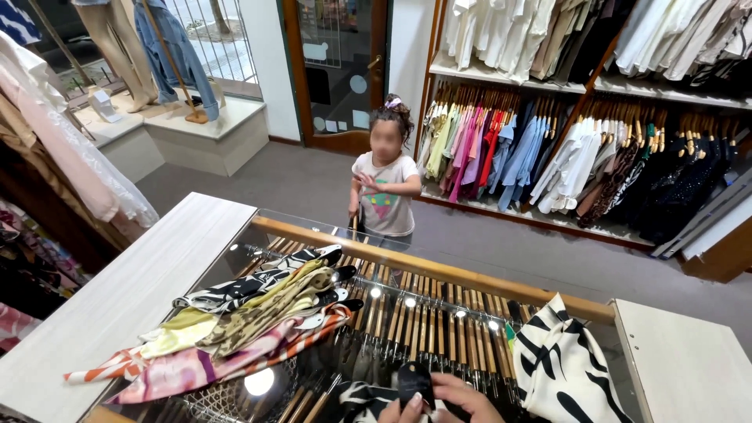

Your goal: Folding and arranging various patterned scarves on a glass display counter in a clothing store.

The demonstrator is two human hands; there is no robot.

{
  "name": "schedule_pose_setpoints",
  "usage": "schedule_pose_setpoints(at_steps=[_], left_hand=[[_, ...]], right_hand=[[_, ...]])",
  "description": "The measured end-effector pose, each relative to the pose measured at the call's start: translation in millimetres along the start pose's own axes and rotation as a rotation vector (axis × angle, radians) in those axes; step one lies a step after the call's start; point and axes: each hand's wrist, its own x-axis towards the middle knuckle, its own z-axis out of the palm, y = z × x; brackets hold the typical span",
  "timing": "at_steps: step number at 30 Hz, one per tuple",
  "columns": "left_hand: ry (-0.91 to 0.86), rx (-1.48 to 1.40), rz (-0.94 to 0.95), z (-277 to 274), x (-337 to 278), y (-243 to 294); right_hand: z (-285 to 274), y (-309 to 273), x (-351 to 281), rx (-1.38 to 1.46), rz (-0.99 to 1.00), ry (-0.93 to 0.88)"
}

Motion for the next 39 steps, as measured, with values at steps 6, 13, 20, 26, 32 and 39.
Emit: schedule_pose_setpoints(at_steps=[6,13,20,26,32,39], left_hand=[[-0.31,0.236,-0.079,1.2,-7.9,13.7],[-0.782,0.534,-0.231,5.3,-9.1,21.4],[-0.492,0.757,0.341,-31.5,101.9,-93.6],[-0.368,0.797,0.451,-37.1,96.8,-86.8],[-0.356,0.929,0.507,-38.6,103.1,-98.9],[-0.294,0.85,0.469,-36.6,100.7,-94.7]], right_hand=[[-10.3,-22.7,-19.3,-0.036,0.054,0.165],[-75.0,-45.3,-77.1,0.132,-0.156,0.757],[-153.7,-140.8,-70.1,-0.117,-0.612,0.966],[-177.5,-132.7,-83.9,-0.323,-0.801,0.884],[-181.8,-29.0,-113.9,-0.286,-0.291,0.621],[-171.3,28.6,-68.5,-0.108,0.213,0.594]])
